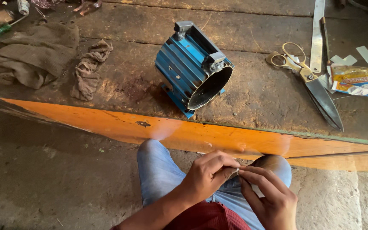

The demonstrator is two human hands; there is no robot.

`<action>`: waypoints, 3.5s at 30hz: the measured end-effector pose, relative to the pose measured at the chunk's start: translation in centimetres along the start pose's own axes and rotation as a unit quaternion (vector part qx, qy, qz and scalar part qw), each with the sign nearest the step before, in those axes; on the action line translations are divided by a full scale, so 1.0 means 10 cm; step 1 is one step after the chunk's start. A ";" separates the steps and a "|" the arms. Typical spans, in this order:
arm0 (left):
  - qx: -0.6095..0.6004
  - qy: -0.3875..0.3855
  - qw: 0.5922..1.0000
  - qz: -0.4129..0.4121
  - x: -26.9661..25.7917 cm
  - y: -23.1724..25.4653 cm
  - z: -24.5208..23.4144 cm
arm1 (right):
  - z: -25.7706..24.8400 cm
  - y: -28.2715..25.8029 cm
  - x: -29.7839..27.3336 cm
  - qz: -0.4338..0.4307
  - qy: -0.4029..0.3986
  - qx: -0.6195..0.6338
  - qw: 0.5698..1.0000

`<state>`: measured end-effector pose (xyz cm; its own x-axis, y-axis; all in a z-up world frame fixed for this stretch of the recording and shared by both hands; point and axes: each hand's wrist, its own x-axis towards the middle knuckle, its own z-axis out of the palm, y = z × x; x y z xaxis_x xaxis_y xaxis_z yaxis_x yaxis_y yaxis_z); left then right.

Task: The person is repairing a blue electric motor by cutting small white paper strips with scissors and inserting them into the motor's slots. They repeatedly pick up the motor, insert the paper, and use pliers to adjust the components.

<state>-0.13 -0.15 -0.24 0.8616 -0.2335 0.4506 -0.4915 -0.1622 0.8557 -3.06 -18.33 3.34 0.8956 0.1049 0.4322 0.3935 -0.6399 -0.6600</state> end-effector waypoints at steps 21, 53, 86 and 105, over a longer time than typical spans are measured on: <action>-0.120 -0.037 0.990 -0.066 0.00 0.10 -0.04 | 0.16 0.27 -0.11 0.101 0.006 0.137 0.985; 0.005 0.007 0.999 -0.035 -0.03 0.07 -0.05 | 0.11 0.11 -0.08 0.080 -0.025 0.005 0.996; -0.051 -0.046 0.997 0.039 0.45 0.39 -0.11 | -0.25 0.12 0.12 0.081 0.010 0.105 0.991; 0.505 -0.120 0.824 0.228 1.56 -0.05 0.20 | -0.57 0.81 2.24 -0.068 -0.111 -0.335 0.933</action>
<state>13.32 -5.59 5.88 0.5679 -0.6548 0.4988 -0.7165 -0.6915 -0.0920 18.97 -25.55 11.16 0.8965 0.3280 0.2979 0.3561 -0.9334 -0.0440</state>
